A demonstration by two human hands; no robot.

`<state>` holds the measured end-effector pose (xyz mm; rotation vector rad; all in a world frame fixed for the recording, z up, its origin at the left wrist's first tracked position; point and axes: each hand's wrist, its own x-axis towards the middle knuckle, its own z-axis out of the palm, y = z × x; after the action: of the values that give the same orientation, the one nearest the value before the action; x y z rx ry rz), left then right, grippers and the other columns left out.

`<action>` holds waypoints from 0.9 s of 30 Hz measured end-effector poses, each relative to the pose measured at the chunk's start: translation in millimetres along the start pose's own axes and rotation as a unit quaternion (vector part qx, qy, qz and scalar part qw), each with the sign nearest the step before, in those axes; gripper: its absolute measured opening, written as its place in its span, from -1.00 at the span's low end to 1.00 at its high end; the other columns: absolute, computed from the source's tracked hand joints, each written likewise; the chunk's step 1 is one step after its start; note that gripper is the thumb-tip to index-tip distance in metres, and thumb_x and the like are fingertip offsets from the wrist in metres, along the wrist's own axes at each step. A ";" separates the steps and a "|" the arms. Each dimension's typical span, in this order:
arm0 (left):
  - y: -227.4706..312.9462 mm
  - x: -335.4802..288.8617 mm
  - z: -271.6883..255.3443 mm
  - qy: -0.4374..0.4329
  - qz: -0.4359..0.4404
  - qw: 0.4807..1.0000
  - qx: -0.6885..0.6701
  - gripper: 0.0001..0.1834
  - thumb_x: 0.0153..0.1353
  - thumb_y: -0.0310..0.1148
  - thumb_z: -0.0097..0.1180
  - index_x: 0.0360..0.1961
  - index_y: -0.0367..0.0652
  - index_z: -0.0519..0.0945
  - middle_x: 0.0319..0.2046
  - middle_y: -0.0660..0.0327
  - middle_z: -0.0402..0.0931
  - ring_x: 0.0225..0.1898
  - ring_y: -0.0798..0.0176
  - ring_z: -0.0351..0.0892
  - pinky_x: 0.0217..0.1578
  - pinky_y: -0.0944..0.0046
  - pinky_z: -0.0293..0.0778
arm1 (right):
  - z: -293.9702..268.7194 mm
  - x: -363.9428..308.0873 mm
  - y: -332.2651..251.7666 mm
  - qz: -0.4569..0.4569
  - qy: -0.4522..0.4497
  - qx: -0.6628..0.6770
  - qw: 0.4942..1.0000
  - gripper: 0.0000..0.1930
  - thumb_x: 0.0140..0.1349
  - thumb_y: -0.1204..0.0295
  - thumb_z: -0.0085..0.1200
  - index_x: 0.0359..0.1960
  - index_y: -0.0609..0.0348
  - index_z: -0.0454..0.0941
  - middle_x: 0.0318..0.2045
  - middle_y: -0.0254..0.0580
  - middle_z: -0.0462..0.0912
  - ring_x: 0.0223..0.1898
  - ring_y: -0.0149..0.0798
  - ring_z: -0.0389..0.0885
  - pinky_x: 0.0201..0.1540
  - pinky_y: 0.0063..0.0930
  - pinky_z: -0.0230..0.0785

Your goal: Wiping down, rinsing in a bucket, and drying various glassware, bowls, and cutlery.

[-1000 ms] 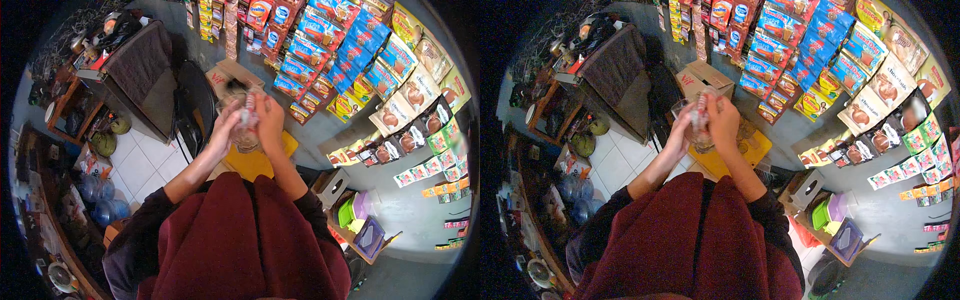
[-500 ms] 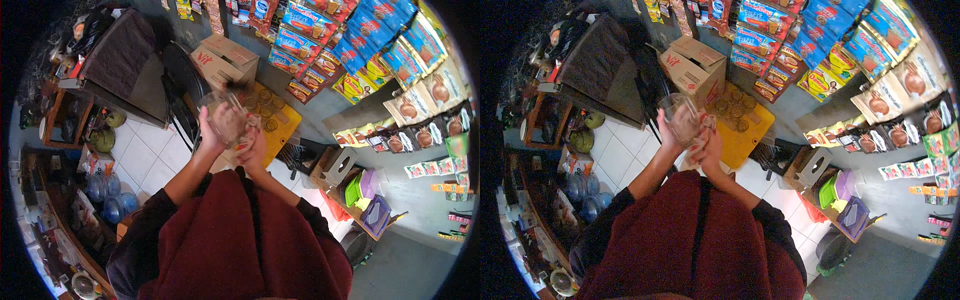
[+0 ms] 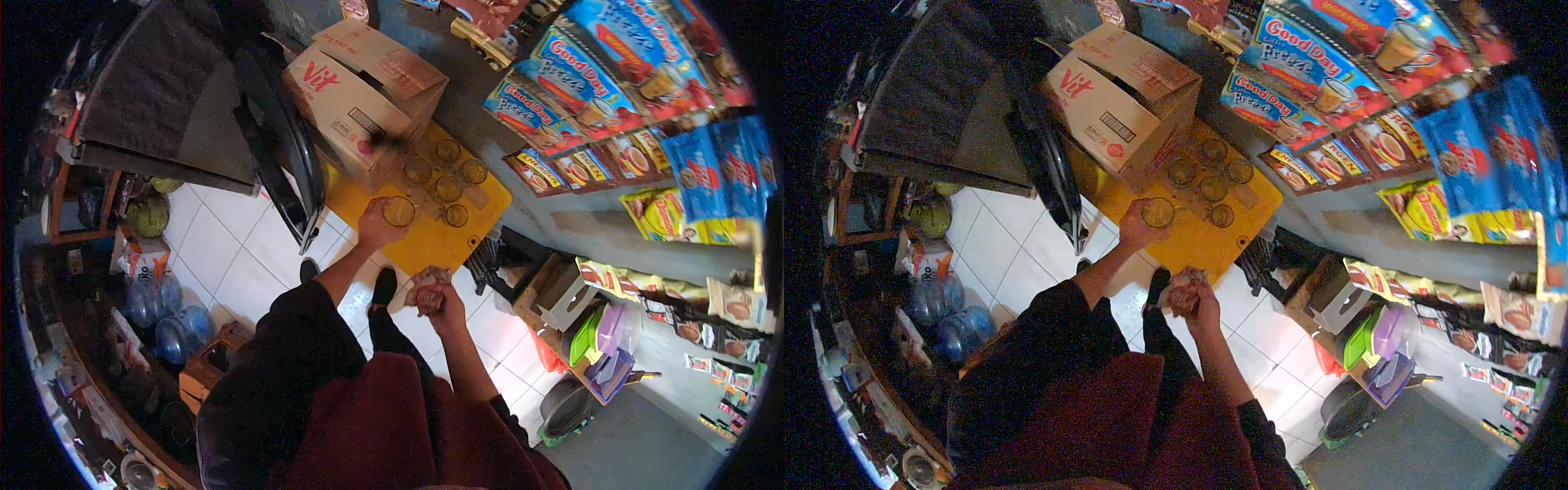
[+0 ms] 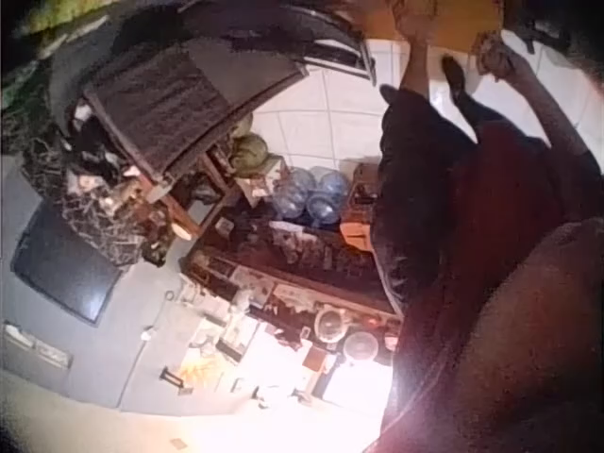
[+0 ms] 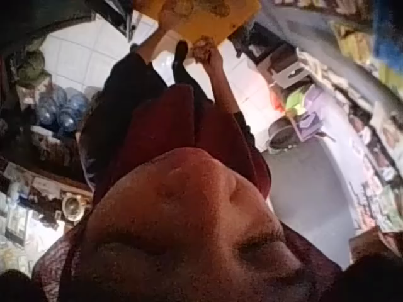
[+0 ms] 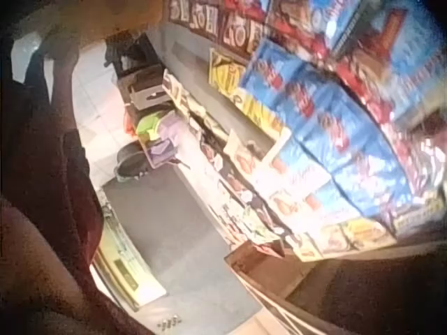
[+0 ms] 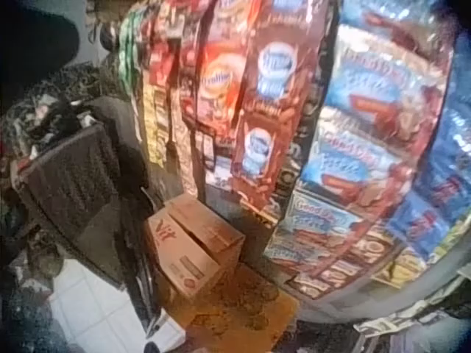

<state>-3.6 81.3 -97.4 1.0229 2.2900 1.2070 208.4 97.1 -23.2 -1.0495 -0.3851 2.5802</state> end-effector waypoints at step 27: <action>114.4 -37.5 -200.4 -0.126 0.100 0.964 -0.212 -0.57 -0.07 -0.38 0.16 -0.12 -0.12 0.38 -0.28 0.23 0.40 -0.21 0.31 0.37 -0.17 0.34 0.29 | 204.2 -3.0 -49.7 -0.469 -0.092 -0.577 0.663 -0.79 -0.02 0.56 0.02 -0.29 0.26 0.46 -0.52 -0.30 0.50 -0.44 -0.48 0.44 -0.36 -0.65 0.28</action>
<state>-48.4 -16.2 110.3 1.1788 1.6684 1.4690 75.2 115.8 138.2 -0.5075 -2.1130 1.2656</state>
